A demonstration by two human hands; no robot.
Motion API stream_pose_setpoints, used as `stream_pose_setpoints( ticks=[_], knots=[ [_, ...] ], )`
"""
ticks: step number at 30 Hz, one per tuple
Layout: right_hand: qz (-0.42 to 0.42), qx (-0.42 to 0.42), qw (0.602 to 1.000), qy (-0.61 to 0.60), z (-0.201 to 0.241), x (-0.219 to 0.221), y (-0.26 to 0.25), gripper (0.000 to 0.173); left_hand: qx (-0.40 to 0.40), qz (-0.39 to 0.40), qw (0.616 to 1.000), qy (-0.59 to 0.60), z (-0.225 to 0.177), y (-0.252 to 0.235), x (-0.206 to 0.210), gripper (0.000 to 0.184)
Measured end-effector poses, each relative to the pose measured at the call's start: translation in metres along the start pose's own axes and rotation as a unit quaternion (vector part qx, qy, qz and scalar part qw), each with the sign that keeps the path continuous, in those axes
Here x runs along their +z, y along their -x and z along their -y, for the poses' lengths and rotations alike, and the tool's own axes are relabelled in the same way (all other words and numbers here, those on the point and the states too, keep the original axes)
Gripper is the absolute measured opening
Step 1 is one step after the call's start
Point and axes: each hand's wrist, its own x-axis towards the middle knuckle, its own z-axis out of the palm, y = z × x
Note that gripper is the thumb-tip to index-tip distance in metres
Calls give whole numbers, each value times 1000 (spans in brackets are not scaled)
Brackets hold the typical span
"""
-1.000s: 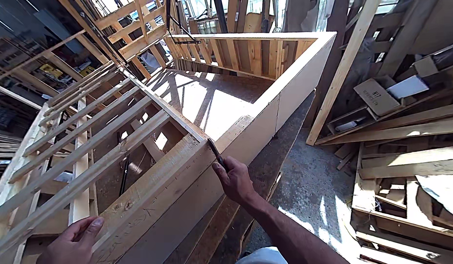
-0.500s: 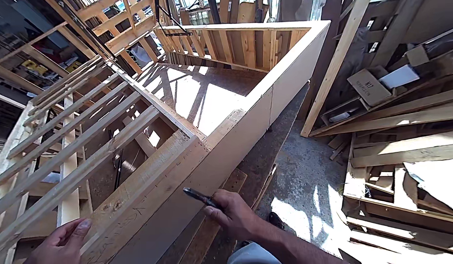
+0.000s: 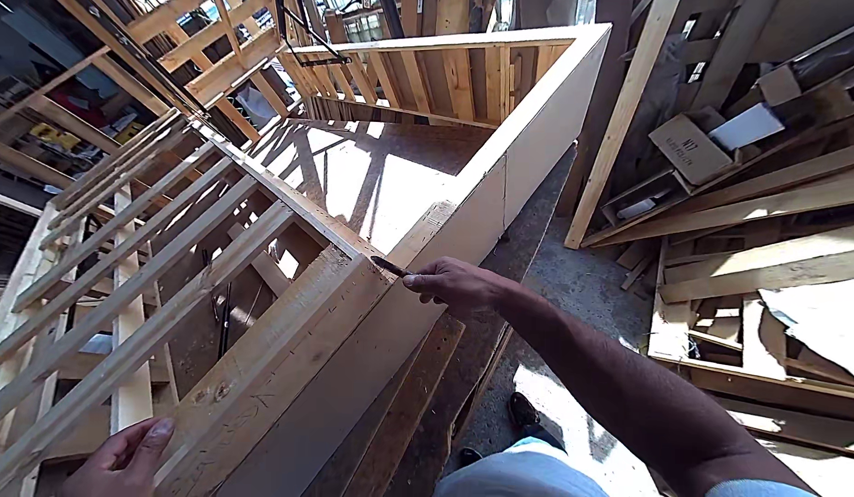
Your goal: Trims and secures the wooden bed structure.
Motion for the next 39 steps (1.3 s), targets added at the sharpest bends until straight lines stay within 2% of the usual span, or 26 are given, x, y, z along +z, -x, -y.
stream_pose_setpoints(
  ticks=[4, 7, 12, 19, 24, 27, 29, 30, 32, 34, 35, 36, 37, 38, 39],
  knots=[
    [43, 36, 996, 73, 25, -23, 2, 48, 2, -6, 1000, -7, 3, -1, 1, 46],
    [60, 94, 987, 114, 44, -29, 1, 48, -7, -4, 1000, -8, 1, 0, 1, 46],
    [47, 160, 983, 75, 47, -26, 4, 55, -6, -6, 1000, -10, 0, 0, 1, 46],
    [59, 135, 989, -4, 39, -20, -2, 52, -17, -3, 1000, -18, 0, 0, 1, 46],
    [34, 76, 995, 54, 32, -12, 0, 51, -16, -2, 1000, -10, 1, -2, 1, 46],
    [-7, 68, 995, -79, 16, 12, 9, 46, -11, -6, 1000, -23, 5, 0, 0, 46],
    [-54, 19, 965, -255, -8, 48, 12, 43, -8, -14, 1000, -23, 7, 0, 0, 46],
    [-67, -4, 936, -344, -17, 66, 8, 41, -8, -19, 999, -26, 6, -1, 1, 45],
    [-72, -24, 851, -519, -21, 97, 2, 37, -10, -26, 999, -33, 4, 0, 2, 46],
    [3, -39, 735, -677, -28, 110, 3, 42, -10, -31, 999, -41, 2, 2, 2, 46],
    [90, -57, 668, -736, -40, 112, 6, 45, -10, -32, 999, -43, 2, 2, 1, 46],
    [176, -79, 628, -754, -54, 115, 12, 43, -8, -33, 998, -43, 2, 2, 1, 46],
    [220, -95, 633, -736, -65, 118, 21, 41, -6, -31, 999, -41, 3, 1, 1, 46],
    [208, -110, 678, -696, -71, 119, 31, 41, -5, -30, 999, -37, 2, -2, 2, 46],
    [145, -120, 753, -631, -72, 118, 39, 42, -4, -31, 999, -33, 2, -4, 2, 46]
  ],
)
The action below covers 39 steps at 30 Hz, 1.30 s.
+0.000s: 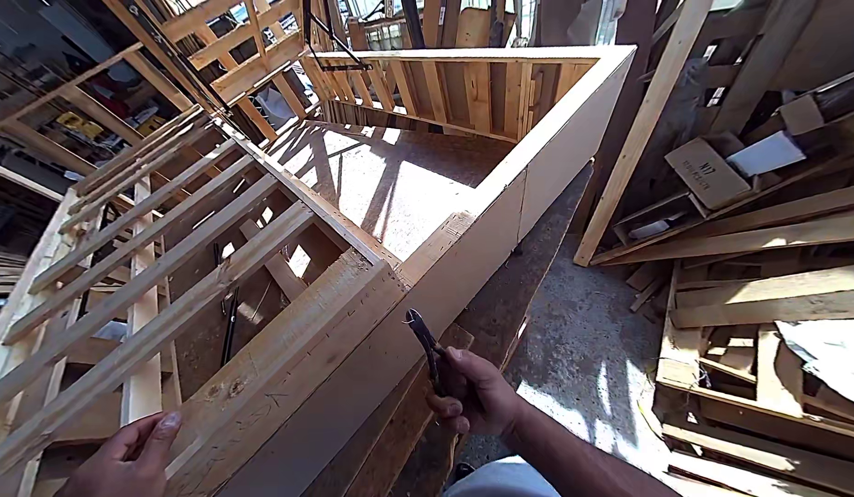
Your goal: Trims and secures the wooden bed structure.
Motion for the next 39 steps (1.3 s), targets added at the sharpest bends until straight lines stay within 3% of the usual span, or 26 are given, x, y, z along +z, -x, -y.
stream_pose_setpoints(
  ticks=[1, 2, 4, 6, 7, 12, 17, 24, 27, 29, 32, 34, 35, 37, 39],
  knots=[
    [-67, -38, 988, 133, 3, 2, 4, 45, -5, 2, 1000, 0, 0, 1, 0, 47],
    [-136, -67, 949, 275, 9, 1, 5, 47, -11, 5, 1000, -1, 1, 4, 0, 47],
    [-230, -57, 824, 515, 36, -1, -3, 46, -14, 12, 1000, 1, -1, 5, 0, 46],
    [-251, -22, 718, 649, 71, 7, -18, 48, -12, 9, 1000, 5, -4, 3, 0, 45],
    [-242, -5, 699, 673, 86, 11, -26, 49, -13, 9, 1000, 6, -5, 3, 0, 45],
    [-165, 92, 739, 646, 125, 27, -57, 53, -11, 7, 1000, 10, -1, 3, 1, 44],
    [-162, 157, 714, 663, 134, 51, -61, 56, -4, 3, 1000, 14, -1, 3, 1, 43],
    [-188, 237, 741, 600, 145, 71, -60, 56, -7, 7, 1000, 8, -2, 5, 1, 44],
    [-178, 235, 709, 640, 148, 81, -64, 53, -8, 10, 1000, 8, -3, 4, 0, 44],
    [-176, 223, 725, 628, 145, 81, -62, 52, -9, 7, 1000, 12, -2, 4, 0, 43],
    [-167, 125, 874, 438, 110, 48, -46, 47, -4, -2, 1000, 20, -1, 4, 1, 43],
    [-140, 46, 965, 216, 69, 25, -39, 45, -1, -3, 1000, 22, -1, 4, 1, 43],
    [-111, 18, 991, 69, 46, 21, -39, 45, 0, -1, 1000, 22, 0, 3, 1, 43],
    [-31, -14, 979, -202, 7, 22, -43, 46, 0, 6, 1000, 17, 1, 3, 0, 44],
    [-18, -23, 968, -250, -1, 29, -45, 46, -6, 9, 1000, 15, 1, 6, 1, 44]
  ],
)
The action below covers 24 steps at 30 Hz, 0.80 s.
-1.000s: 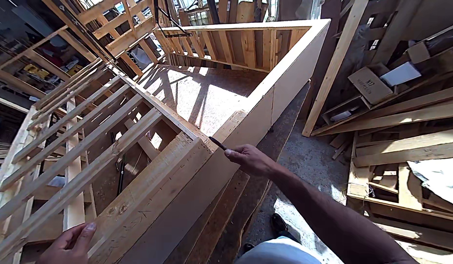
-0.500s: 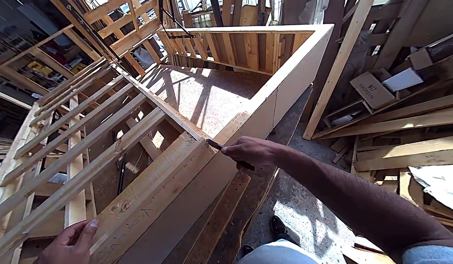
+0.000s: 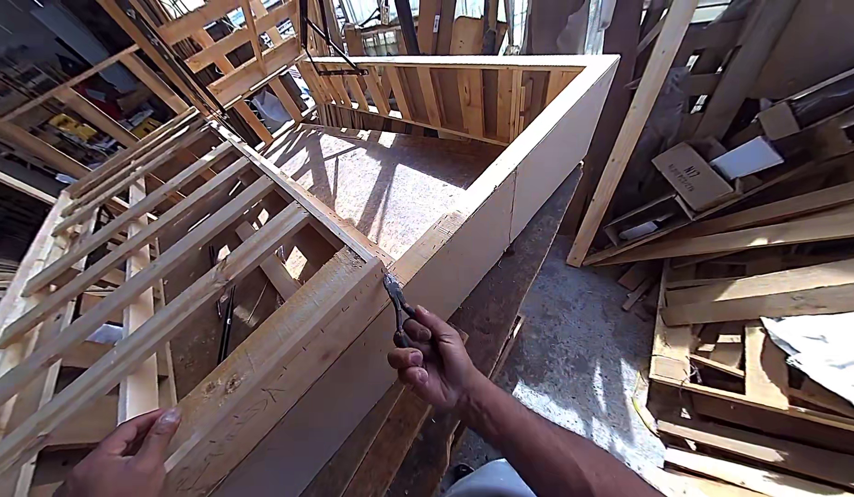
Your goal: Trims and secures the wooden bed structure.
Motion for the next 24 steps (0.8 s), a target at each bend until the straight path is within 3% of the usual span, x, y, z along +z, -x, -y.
stream_pose_setpoints(
  ticks=[2, 3, 4, 6, 8, 11, 15, 20, 24],
  knots=[
    [-76, -25, 984, 159, 8, 12, 4, 49, 5, -6, 1000, -1, 1, -2, -1, 42],
    [-125, -39, 947, 293, 13, 18, 6, 47, 8, -9, 1000, -3, 1, -4, -1, 42],
    [-163, -47, 890, 422, 18, 24, 7, 46, 7, -10, 1000, -10, 1, -5, 0, 42],
    [-233, -62, 728, 642, 18, 31, 7, 47, 0, -15, 1000, -26, 0, -2, 1, 45],
    [-274, -107, 589, 752, 10, 25, 5, 48, -3, -17, 999, -36, -1, -1, -1, 47],
    [-281, -215, 480, 803, 1, 4, -6, 51, 5, -18, 1000, -24, 0, -4, 1, 47],
    [-261, -348, 372, 820, -7, -41, -28, 48, 17, -8, 1000, -11, 2, -3, 0, 43],
    [-230, -437, 221, 841, 12, -66, -36, 45, 21, -7, 1000, -10, 2, -3, 0, 42],
    [-208, -474, 161, 840, 21, -66, -43, 45, 32, -10, 999, -7, 4, -4, 0, 43]
  ],
)
